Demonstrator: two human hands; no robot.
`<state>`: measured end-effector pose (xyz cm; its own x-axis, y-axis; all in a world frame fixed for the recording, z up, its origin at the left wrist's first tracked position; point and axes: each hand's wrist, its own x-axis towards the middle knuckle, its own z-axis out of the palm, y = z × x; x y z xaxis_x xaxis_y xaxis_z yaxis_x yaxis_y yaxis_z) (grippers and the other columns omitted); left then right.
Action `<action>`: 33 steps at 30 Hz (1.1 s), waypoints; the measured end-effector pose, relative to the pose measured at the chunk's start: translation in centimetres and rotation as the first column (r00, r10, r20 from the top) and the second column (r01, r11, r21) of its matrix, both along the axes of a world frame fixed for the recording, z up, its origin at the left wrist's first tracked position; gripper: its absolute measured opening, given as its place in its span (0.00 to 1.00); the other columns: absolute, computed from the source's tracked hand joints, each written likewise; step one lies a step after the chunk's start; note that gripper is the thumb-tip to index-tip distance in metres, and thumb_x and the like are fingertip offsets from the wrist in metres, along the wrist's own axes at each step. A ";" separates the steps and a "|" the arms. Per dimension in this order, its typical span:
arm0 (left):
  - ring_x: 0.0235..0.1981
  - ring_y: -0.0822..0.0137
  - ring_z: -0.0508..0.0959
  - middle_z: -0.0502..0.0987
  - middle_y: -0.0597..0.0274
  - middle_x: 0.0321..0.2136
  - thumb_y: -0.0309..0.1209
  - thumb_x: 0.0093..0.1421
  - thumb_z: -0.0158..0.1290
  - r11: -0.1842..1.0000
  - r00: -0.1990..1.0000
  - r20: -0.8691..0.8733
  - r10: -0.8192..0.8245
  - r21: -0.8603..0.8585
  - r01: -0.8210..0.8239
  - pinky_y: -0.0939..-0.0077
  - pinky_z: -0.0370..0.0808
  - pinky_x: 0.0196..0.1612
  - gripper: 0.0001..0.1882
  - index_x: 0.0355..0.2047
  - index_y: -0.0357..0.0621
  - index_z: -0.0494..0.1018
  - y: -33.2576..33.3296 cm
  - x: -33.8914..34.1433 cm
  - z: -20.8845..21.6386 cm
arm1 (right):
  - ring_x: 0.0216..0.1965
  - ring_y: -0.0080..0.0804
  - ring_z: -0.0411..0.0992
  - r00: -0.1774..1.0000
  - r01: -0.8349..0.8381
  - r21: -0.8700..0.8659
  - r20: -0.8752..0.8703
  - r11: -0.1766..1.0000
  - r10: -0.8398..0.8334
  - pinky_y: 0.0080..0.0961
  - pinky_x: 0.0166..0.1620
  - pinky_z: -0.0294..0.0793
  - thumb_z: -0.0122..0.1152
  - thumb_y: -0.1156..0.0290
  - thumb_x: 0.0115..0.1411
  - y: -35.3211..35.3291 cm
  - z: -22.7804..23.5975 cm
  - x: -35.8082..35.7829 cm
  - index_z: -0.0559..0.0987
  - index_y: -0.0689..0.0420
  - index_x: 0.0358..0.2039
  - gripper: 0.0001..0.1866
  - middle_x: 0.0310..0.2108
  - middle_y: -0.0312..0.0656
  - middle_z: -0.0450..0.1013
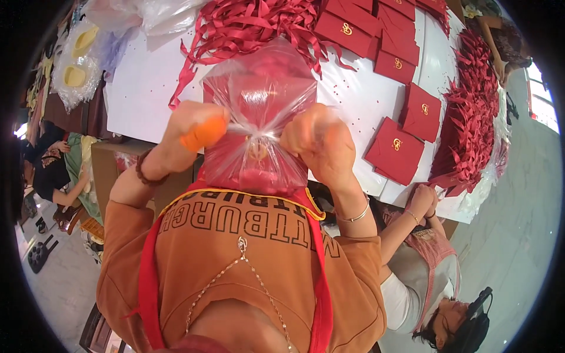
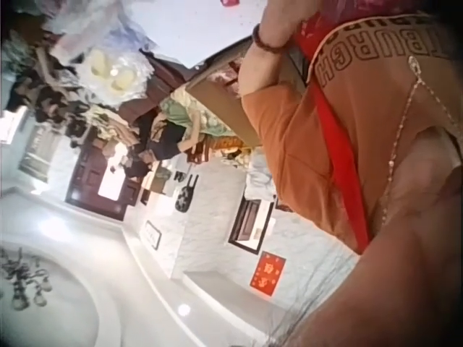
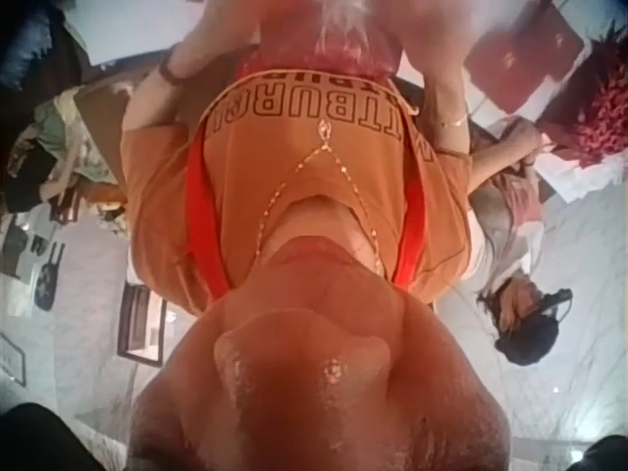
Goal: Packaging red gift boxes or envelopes into plastic bags, placing them in shipping boxes, and tying ribbons on individual boxes.
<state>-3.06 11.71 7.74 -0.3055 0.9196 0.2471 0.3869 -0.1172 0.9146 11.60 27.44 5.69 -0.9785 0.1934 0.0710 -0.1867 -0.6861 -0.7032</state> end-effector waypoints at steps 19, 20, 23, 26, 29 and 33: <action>0.17 0.62 0.66 0.63 0.62 0.14 0.33 0.47 0.54 0.957 0.893 -0.443 0.081 0.285 0.055 0.72 0.62 0.21 0.13 0.14 0.44 0.63 -1.2 2.7 -2.3 | 0.25 0.39 0.66 0.919 -0.394 0.910 0.391 -0.126 -0.050 0.33 0.27 0.65 0.48 0.68 0.56 2.0 7.2 0.4 0.75 0.59 0.28 0.09 0.25 0.43 0.67; 0.17 0.62 0.66 0.63 0.62 0.14 0.33 0.47 0.54 0.956 0.893 -0.442 0.084 0.290 0.053 0.72 0.62 0.21 0.13 0.14 0.44 0.63 -1.2 2.9 -2.3 | 0.34 0.39 0.67 0.929 -0.353 0.925 0.365 -0.144 0.064 0.33 0.37 0.66 0.48 0.67 0.56 1.6 7.7 0.2 0.76 0.59 0.30 0.10 0.31 0.44 0.68; 0.17 0.61 0.67 0.64 0.61 0.15 0.33 0.46 0.54 0.960 0.884 -0.463 0.061 0.271 0.076 0.71 0.62 0.21 0.12 0.15 0.43 0.63 -1.2 3.0 -2.3 | 0.44 0.40 0.64 0.984 -0.171 0.953 0.151 0.248 0.099 0.35 0.48 0.61 0.47 0.67 0.57 0.7 5.6 0.0 0.76 0.59 0.34 0.12 0.40 0.46 0.68; 0.18 0.61 0.67 0.65 0.61 0.15 0.33 0.47 0.54 0.934 0.890 -0.434 0.143 0.358 0.024 0.71 0.63 0.22 0.12 0.16 0.42 0.63 -1.1 2.8 -2.9 | 0.49 0.39 0.62 0.954 -0.222 0.927 0.142 0.303 0.265 0.38 0.55 0.52 0.44 0.65 0.59 0.5 5.0 -1.3 0.75 0.58 0.37 0.14 0.49 0.48 0.64; 0.18 0.61 0.67 0.65 0.61 0.16 0.34 0.48 0.54 0.942 0.882 -0.452 0.136 0.335 0.026 0.70 0.63 0.23 0.12 0.17 0.42 0.64 -1.4 2.6 -2.6 | 0.47 0.38 0.65 0.935 -0.190 0.937 0.081 0.294 0.345 0.40 0.57 0.46 0.39 0.63 0.61 0.6 4.4 -1.6 0.75 0.61 0.36 0.17 0.46 0.47 0.67; 0.17 0.61 0.66 0.64 0.59 0.15 0.35 0.50 0.53 0.929 0.910 -0.405 0.087 0.362 0.073 0.73 0.62 0.21 0.14 0.16 0.43 0.64 -1.6 2.9 -2.8 | 0.41 0.30 0.68 0.970 -0.190 0.851 0.086 0.490 0.226 0.30 0.50 0.59 0.33 0.61 0.64 0.3 3.2 -1.2 0.74 0.66 0.35 0.23 0.37 0.43 0.72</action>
